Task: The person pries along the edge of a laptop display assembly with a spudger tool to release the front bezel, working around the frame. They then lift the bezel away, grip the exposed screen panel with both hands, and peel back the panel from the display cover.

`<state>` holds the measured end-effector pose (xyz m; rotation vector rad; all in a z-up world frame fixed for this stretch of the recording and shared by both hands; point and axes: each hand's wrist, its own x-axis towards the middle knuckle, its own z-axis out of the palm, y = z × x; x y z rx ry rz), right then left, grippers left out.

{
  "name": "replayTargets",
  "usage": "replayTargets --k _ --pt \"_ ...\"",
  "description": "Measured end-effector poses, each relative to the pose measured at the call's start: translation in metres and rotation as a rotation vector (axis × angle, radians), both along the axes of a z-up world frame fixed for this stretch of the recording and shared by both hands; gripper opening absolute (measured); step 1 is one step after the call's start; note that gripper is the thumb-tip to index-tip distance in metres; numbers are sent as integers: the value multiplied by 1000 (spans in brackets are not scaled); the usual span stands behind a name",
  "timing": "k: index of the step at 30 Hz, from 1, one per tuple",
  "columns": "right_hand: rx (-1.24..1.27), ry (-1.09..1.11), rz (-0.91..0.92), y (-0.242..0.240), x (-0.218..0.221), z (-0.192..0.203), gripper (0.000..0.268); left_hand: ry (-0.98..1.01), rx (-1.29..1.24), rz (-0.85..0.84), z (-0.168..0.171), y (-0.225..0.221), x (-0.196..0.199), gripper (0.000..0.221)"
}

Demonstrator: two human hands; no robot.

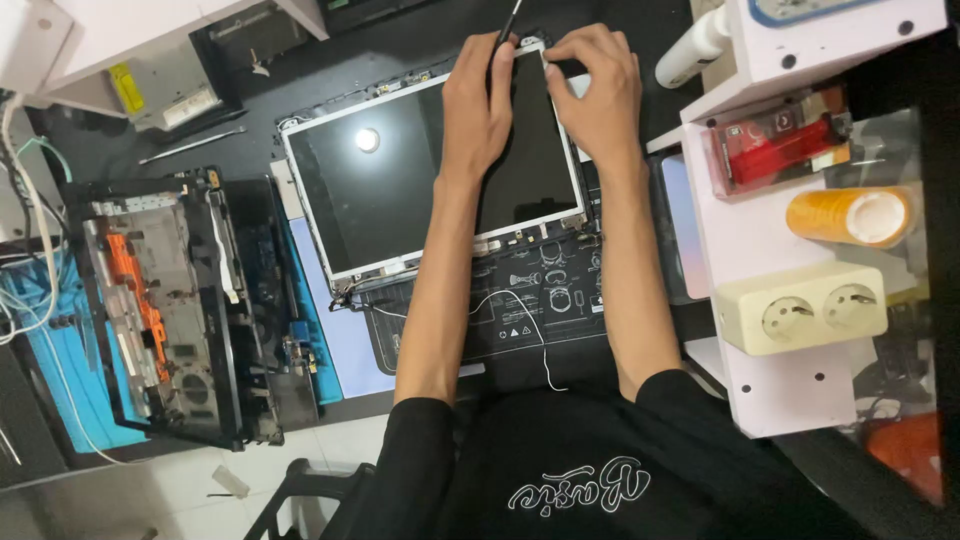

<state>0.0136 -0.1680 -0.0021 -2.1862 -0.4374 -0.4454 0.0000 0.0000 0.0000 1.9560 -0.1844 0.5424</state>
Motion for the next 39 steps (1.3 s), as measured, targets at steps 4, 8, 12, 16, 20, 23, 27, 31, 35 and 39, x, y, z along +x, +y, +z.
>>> replayTargets --k 4,8,12,16,20,23,27,31,35,39 --pt "13 -22 49 -4 2 -8 13 15 -11 71 6 7 -14 21" --pt "37 -34 69 -3 3 -10 14 99 356 342 22 30 -59 21" --pt "38 -30 71 -3 3 -9 16 234 465 659 19 71 -126 28" --pt "16 -60 91 -4 6 -14 16 345 407 760 26 95 -175 30" --pt "47 -43 97 -3 5 -11 18 429 363 793 36 99 -184 33" --pt "34 -27 80 -4 4 -9 18 483 345 781 41 101 -183 34" --pt "39 13 87 -15 5 -13 16 483 348 727 39 103 -187 39" --pt "49 132 81 -30 7 -6 18 501 332 687 44 95 -189 42" --pt "-2 150 54 -32 3 -4 22 516 322 660 41 100 -190 43" --pt "16 210 87 -32 2 4 26 576 248 637 42 111 -195 43"
